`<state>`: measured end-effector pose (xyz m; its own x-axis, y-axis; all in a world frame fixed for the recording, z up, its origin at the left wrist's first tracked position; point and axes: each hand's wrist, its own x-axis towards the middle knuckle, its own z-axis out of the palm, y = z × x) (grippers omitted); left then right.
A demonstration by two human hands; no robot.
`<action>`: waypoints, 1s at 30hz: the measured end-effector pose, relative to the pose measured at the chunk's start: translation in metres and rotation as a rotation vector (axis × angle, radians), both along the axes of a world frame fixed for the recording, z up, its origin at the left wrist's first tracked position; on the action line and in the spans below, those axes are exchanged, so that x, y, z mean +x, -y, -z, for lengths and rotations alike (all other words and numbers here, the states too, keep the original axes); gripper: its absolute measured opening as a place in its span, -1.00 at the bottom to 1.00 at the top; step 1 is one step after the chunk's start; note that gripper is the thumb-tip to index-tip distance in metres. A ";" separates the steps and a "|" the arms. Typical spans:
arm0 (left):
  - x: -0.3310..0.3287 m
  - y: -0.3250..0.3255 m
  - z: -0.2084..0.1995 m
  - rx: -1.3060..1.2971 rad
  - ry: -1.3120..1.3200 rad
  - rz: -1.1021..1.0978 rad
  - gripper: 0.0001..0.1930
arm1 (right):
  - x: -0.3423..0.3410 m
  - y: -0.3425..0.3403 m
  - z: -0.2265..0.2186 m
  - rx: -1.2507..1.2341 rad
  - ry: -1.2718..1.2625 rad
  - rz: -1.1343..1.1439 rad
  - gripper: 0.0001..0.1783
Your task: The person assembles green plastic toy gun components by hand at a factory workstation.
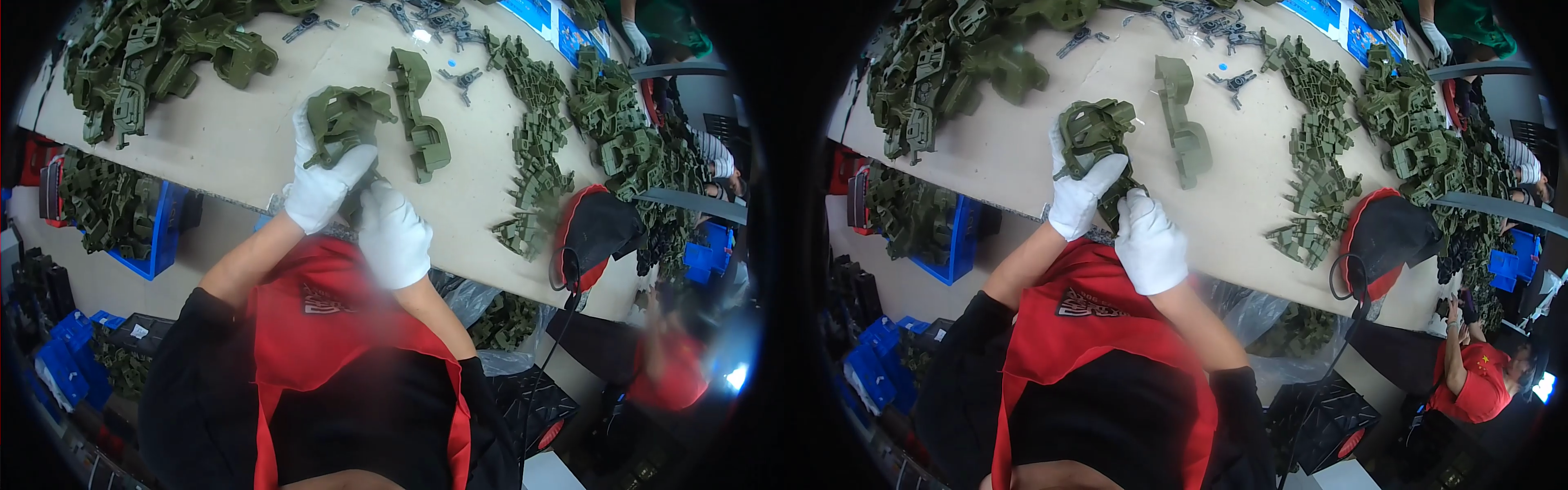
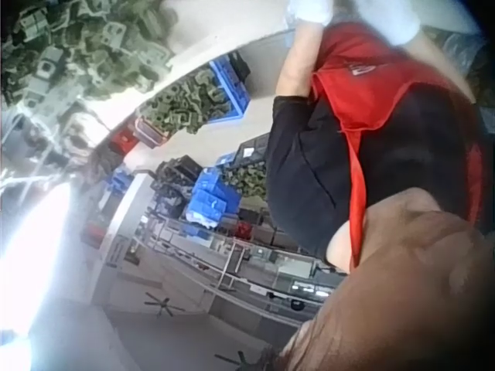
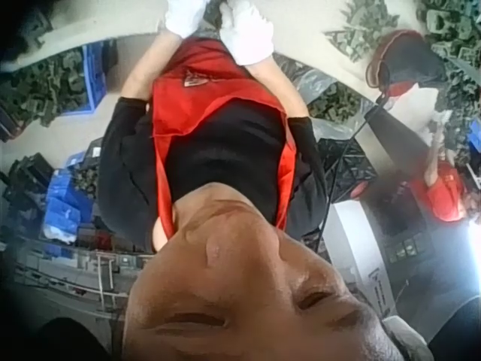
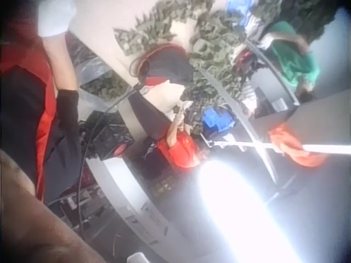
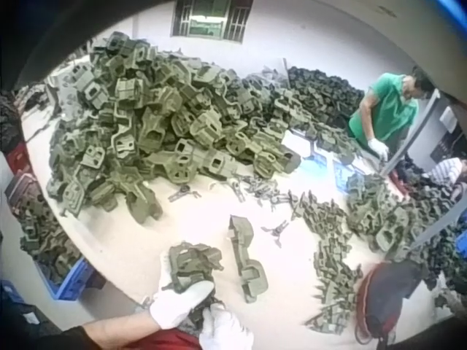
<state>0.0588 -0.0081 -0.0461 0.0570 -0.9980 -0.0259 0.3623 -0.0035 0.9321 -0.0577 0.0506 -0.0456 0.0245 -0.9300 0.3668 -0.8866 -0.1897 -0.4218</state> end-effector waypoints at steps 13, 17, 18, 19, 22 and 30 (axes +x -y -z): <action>0.009 0.005 0.017 0.051 -0.014 -0.055 -0.33 | -0.001 0.008 0.012 -0.020 0.114 -0.016 -0.90; 0.012 0.024 0.025 0.168 -0.073 -0.074 -0.35 | -0.036 0.042 -0.005 0.216 0.180 -0.082 -0.82; 0.015 0.027 0.024 0.228 -0.111 -0.033 -0.40 | -0.059 0.062 -0.010 0.203 0.258 -0.371 -0.75; 0.017 0.028 0.018 0.287 -0.156 0.018 -0.44 | -0.070 0.078 -0.022 0.187 0.325 -0.651 -0.68; 0.032 0.030 0.015 0.443 -0.366 0.170 -0.64 | -0.072 0.129 -0.060 0.507 0.834 0.094 -0.43; 0.057 0.014 0.005 0.255 -0.306 0.294 -0.41 | -0.017 0.165 0.017 0.314 0.112 -0.173 -0.34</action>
